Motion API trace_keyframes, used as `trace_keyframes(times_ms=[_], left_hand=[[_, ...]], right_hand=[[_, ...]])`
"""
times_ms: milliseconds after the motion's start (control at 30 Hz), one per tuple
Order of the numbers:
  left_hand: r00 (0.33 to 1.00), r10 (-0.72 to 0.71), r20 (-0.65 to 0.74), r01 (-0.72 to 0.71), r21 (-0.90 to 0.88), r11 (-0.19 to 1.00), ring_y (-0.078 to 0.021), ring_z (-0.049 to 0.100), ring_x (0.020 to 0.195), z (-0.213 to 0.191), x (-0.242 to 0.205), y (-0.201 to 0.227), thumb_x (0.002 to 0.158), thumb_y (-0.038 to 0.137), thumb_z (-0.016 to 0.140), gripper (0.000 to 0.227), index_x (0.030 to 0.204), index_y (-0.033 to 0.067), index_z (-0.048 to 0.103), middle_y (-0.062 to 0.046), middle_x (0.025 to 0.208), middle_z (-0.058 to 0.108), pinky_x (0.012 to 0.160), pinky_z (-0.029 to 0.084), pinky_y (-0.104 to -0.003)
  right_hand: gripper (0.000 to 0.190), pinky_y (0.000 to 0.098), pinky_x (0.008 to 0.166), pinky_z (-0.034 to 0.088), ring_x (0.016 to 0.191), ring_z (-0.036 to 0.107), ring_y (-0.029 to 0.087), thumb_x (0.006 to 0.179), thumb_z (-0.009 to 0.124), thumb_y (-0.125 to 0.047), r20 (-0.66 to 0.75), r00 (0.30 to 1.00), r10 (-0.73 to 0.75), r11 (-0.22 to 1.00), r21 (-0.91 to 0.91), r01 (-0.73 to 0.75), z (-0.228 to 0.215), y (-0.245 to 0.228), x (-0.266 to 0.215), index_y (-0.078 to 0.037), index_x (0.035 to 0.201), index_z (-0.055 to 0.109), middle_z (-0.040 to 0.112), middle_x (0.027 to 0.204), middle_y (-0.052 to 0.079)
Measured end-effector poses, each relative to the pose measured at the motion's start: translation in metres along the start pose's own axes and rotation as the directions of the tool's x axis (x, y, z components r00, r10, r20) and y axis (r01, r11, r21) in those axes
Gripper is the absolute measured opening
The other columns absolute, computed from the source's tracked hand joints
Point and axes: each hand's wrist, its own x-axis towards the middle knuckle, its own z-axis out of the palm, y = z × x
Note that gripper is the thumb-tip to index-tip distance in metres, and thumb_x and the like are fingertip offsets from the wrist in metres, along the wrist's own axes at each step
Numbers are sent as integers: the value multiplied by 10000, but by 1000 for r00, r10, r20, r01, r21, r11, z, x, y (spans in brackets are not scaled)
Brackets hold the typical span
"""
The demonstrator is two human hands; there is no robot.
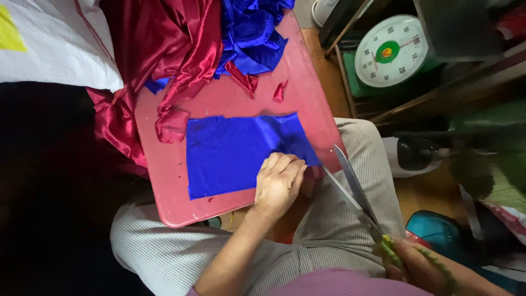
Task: The person places a white paper template on a blue fabric and traces its outline with a black marker. They then use scissors to cut the blue fabric along the marked lines.
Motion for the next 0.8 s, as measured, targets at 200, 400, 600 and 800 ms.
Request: trace_keyframes(times_ms=[200,400,600,800], left_hand=[[999,38,16,-38,-7,999,-276,611,909,-6,3,3,977,140,651,81,956,92,712,-28,986,705,800,488,-414],[999,38,17,-37,-35,999,-282,643,940,-9,5,5,991,142,655,93,978,79,722,-50,1012,730,835,486,-413],[998,53,-21,-54,-55,997,-278,677,964,-8,5,5,969,96,698,64,1019,58,716,-70,1033,732,875,526,-417],[999,-16,-50,15,-17,1000,-272,647,900,-4,4,2,951,130,734,52,996,105,738,-31,1008,748,808,494,-399]], right_hand=[[472,328,451,257,526,374,190,1098,464,-420,64,992,-112,942,-311,126,64,-53,-13,-23,857,549,480,666,112],[431,312,501,293,577,382,190,1032,497,-428,237,967,-89,882,-432,187,55,-90,25,-21,1103,617,465,756,96],[503,339,419,380,473,409,186,955,578,-397,307,921,-239,784,-499,370,58,-92,23,56,1141,692,473,649,94],[331,344,503,339,598,407,229,1050,546,-305,239,970,31,952,-304,44,54,-68,-6,23,1073,582,482,792,156]])
